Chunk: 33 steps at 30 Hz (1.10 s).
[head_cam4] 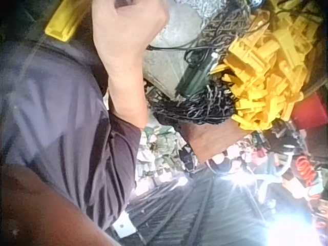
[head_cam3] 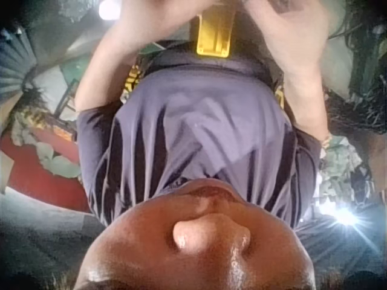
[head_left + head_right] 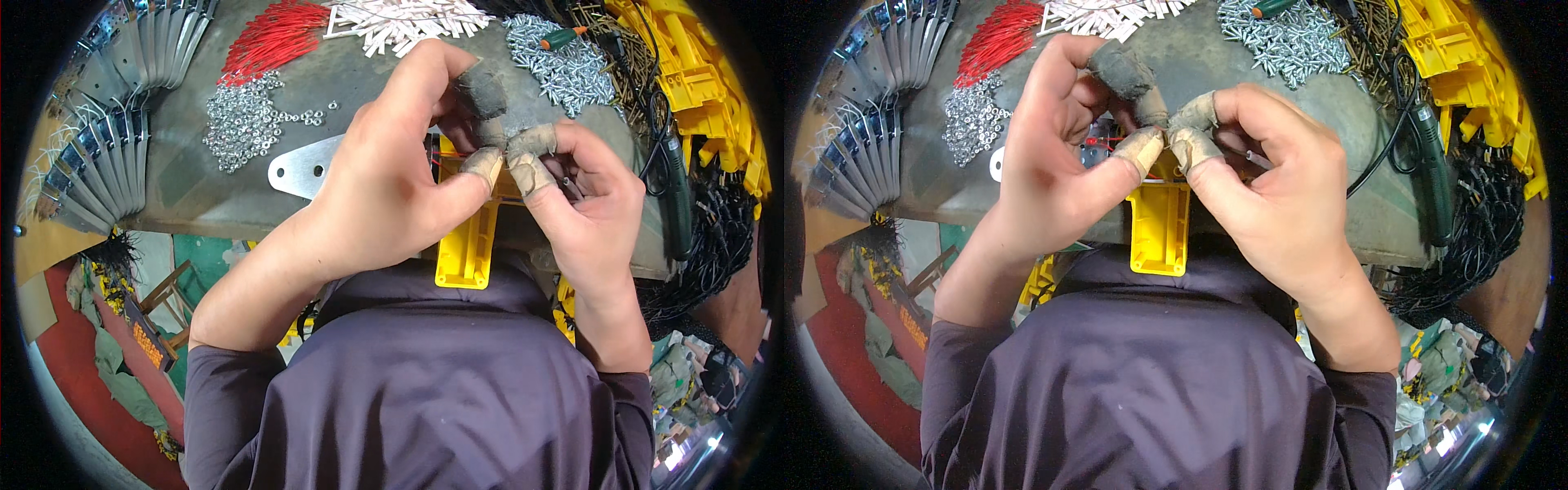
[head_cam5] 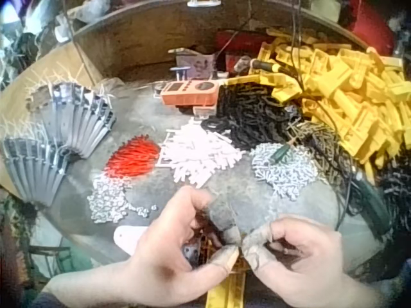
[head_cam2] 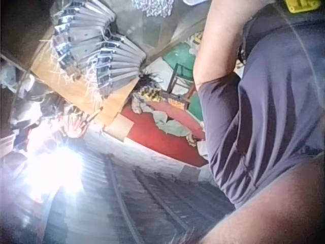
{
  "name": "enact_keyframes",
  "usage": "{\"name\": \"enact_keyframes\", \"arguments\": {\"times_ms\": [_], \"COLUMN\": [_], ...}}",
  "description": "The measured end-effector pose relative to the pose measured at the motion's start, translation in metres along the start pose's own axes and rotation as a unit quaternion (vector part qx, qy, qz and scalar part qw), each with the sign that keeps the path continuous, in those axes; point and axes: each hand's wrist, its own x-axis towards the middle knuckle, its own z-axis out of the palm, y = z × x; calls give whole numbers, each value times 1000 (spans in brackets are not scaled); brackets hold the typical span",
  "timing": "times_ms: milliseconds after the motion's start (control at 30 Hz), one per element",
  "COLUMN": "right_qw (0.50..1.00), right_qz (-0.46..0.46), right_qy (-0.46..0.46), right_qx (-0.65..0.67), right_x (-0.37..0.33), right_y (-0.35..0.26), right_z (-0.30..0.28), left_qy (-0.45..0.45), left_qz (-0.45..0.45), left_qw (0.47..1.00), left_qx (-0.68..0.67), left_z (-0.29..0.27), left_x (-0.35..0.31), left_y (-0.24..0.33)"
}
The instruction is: Assembling and soldering components for a yellow plastic electronic housing.
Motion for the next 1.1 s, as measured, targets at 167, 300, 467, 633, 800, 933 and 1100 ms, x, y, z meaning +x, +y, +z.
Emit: {"name": "enact_keyframes", "arguments": {"times_ms": [167,300,467,633,800,933,1100], "right_qw": [997,998,999,998,992,989,998], "right_qz": [-16,-9,-16,21,39,115,42], "right_qy": [73,69,31,-40,-94,-53,-50], "right_qx": [24,2,-23,-52,71,79,-26], "right_x": [1,1,0,4,-1,1,3], "right_y": [-1,-5,-13,-5,-12,-21,-13], "right_z": [10,10,8,-10,-6,-5,-1], "left_qy": [-5,2,20,-27,-52,-18,-23], "left_qz": [17,28,27,64,59,82,18], "left_qw": [1000,999,999,994,987,992,998], "left_qx": [20,38,42,81,139,98,49], "left_z": [-1,-1,-2,-1,-5,-1,-3], "left_x": [2,0,-2,-2,-3,-4,0], "left_y": [1,-1,3,2,9,3,5]}}
